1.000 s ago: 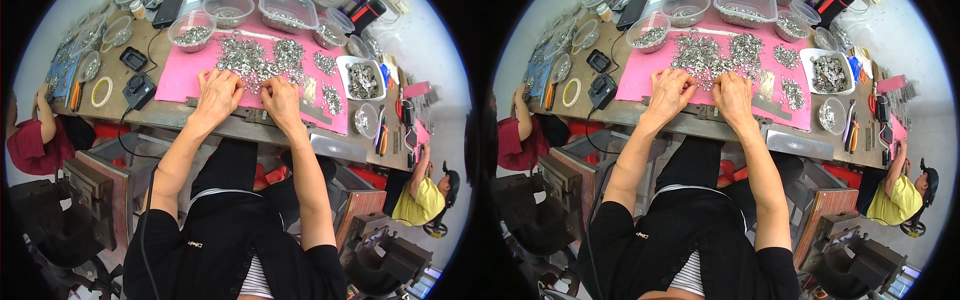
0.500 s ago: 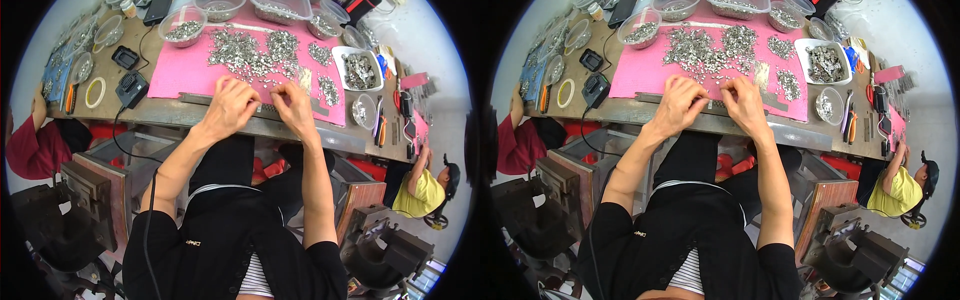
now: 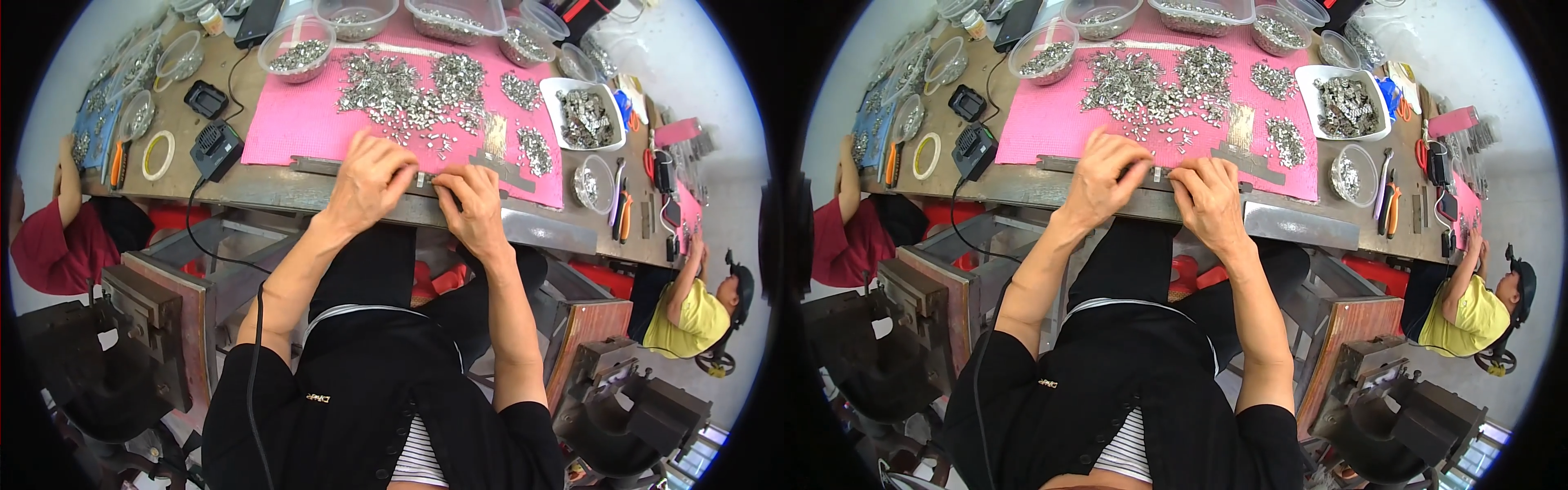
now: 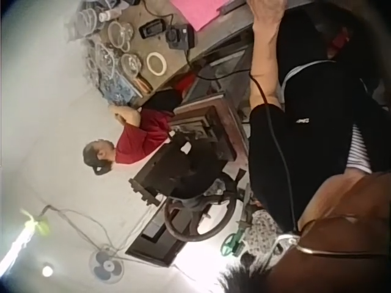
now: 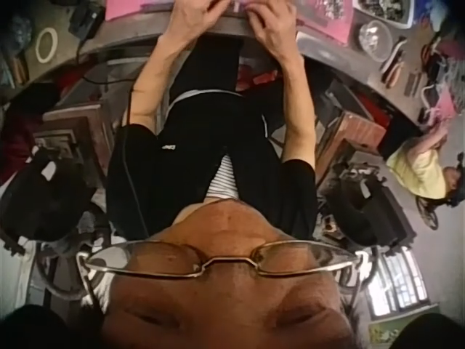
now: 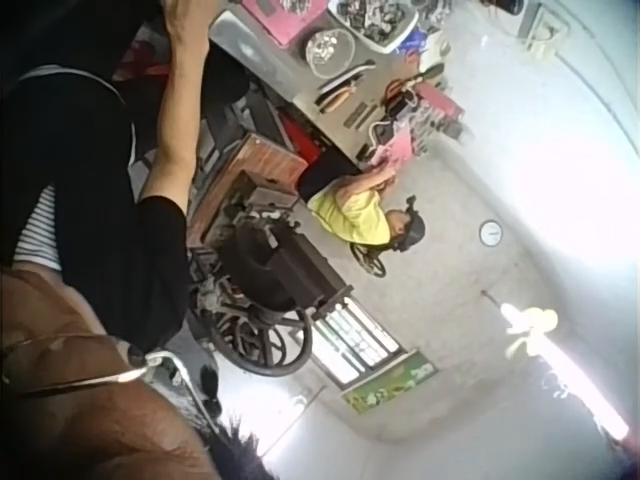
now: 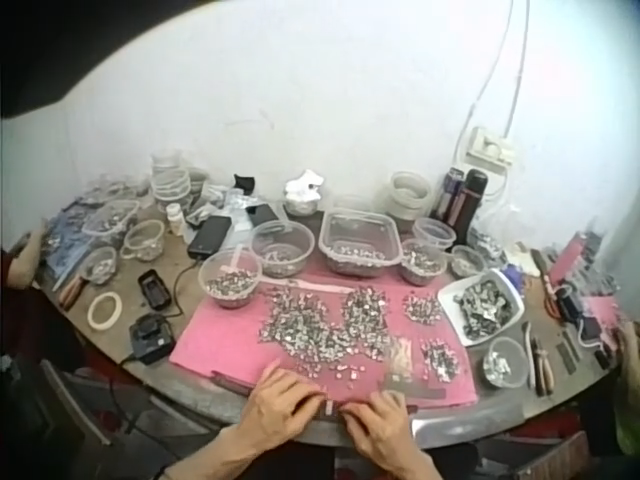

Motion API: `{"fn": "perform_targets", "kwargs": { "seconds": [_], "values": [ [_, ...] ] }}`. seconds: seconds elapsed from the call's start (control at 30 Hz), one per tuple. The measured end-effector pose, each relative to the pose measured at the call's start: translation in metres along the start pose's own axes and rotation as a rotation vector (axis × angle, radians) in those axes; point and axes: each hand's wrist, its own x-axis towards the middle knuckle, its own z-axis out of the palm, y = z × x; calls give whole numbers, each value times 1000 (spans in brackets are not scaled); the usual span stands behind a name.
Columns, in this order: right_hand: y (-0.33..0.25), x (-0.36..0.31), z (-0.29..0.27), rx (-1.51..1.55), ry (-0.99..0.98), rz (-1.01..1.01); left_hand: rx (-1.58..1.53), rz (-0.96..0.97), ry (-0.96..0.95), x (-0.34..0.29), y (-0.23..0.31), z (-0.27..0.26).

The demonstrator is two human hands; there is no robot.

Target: The recorder is picking up small metal components from containers and placing them into a jig, then using a manual press machine to secure them.

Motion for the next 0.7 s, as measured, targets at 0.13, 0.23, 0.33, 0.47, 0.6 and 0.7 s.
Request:
{"fn": "perform_targets", "kwargs": {
  "seconds": [0.13,0.23,0.33,0.47,0.6,0.7],
  "values": [
    [7,10,1,34,0,30,197,-149,65,5,-16,-16],
    [13,32,14,4,6,49,218,-195,-36,12,-16,-19],
    [24,51,35,-6,21,57,278,-234,-122,18,-19,-16],
    [21,64,50,-117,-33,74,295,-221,-105,19,-21,-11],
    [22,66,54,-145,-51,47,293,-171,-117,20,-21,-15],
    [23,65,55,-86,-94,78,254,-221,-161,20,-24,-18]
  ]
}}
